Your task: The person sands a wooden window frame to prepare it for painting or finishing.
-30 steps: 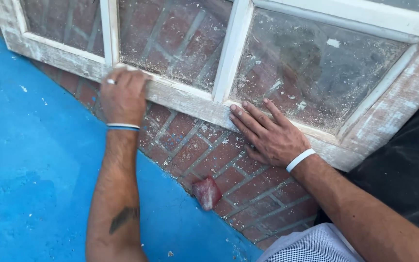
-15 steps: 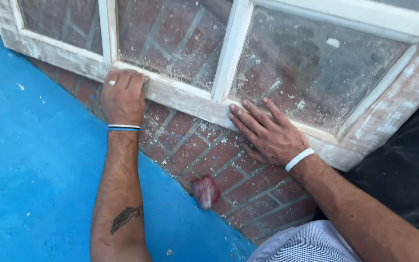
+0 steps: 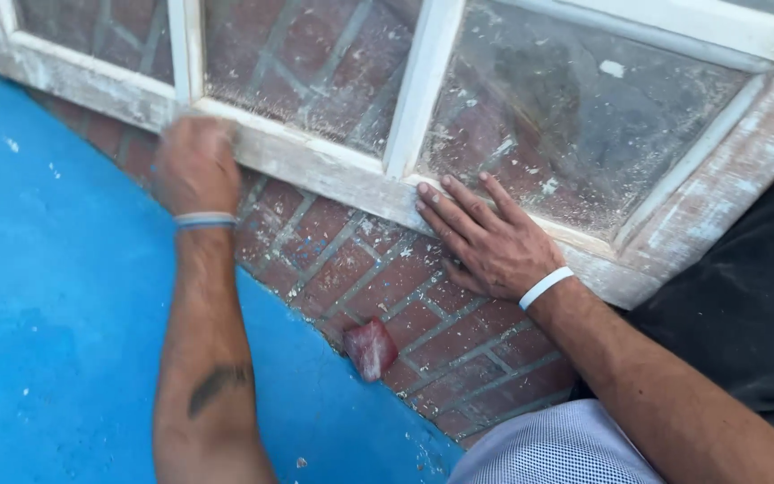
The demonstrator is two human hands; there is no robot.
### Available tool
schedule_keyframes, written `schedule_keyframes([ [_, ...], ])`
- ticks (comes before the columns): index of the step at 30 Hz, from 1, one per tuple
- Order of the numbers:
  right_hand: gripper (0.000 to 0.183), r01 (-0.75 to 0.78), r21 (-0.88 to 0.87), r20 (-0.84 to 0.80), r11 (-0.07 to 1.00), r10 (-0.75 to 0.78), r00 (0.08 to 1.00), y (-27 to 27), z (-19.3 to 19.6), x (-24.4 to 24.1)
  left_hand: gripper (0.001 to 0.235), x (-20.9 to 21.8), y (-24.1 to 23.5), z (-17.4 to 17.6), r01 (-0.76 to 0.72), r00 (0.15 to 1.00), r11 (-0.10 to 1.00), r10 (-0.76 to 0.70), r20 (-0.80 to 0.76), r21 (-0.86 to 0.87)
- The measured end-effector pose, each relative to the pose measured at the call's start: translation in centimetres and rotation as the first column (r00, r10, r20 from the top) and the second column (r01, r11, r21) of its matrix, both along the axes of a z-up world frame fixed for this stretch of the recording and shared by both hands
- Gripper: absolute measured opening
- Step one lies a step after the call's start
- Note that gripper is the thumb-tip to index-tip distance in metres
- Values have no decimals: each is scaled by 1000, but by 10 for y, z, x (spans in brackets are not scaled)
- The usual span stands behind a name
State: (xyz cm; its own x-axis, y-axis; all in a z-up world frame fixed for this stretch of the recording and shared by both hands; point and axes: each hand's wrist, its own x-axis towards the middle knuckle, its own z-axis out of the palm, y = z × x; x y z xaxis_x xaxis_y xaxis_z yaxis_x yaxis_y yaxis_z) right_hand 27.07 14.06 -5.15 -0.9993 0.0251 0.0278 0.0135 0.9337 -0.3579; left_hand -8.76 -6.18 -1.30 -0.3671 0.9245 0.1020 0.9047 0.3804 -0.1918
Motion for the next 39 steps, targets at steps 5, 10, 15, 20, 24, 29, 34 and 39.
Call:
schedule_keyframes([
  [5, 75, 5, 46, 6, 999, -5, 1000, -2, -2, 0, 3, 39, 9, 19, 163, 986, 982, -158, 55, -93],
  [10, 76, -5, 11, 7, 1000, 5, 1000, -1, 0, 0, 14, 81, 56, 22, -92, 930, 987, 38, 365, 132],
  [15, 80, -14, 37, -15, 999, 15, 1000, 6, 5, -4, 21, 156, 143, -4, -334, 787, 905, 114, 607, 264],
  [20, 93, -36, -94, -9, 995, 35, 999, 13, 14, -1, 30, 160, 180, -28, -464, 815, 854, 308, 491, 236],
  [24, 105, -44, -32, 9, 999, 44, 999, 13, 10, -2, 23, 181, 147, -6, -399, 861, 899, 300, 410, 181],
  [29, 95, -41, -145, -14, 989, 40, 999, 13, 7, 1, 21, 178, 177, -28, -530, 815, 848, 501, 290, 23],
  [34, 87, -47, -197, -33, 979, 41, 999, 12, 5, 6, 9, 172, 206, -34, -501, 841, 845, 424, 335, 188],
  [39, 115, -37, -146, 9, 989, 38, 999, 20, -2, -2, 17, 193, 169, -6, -472, 832, 873, 395, 390, 121],
])
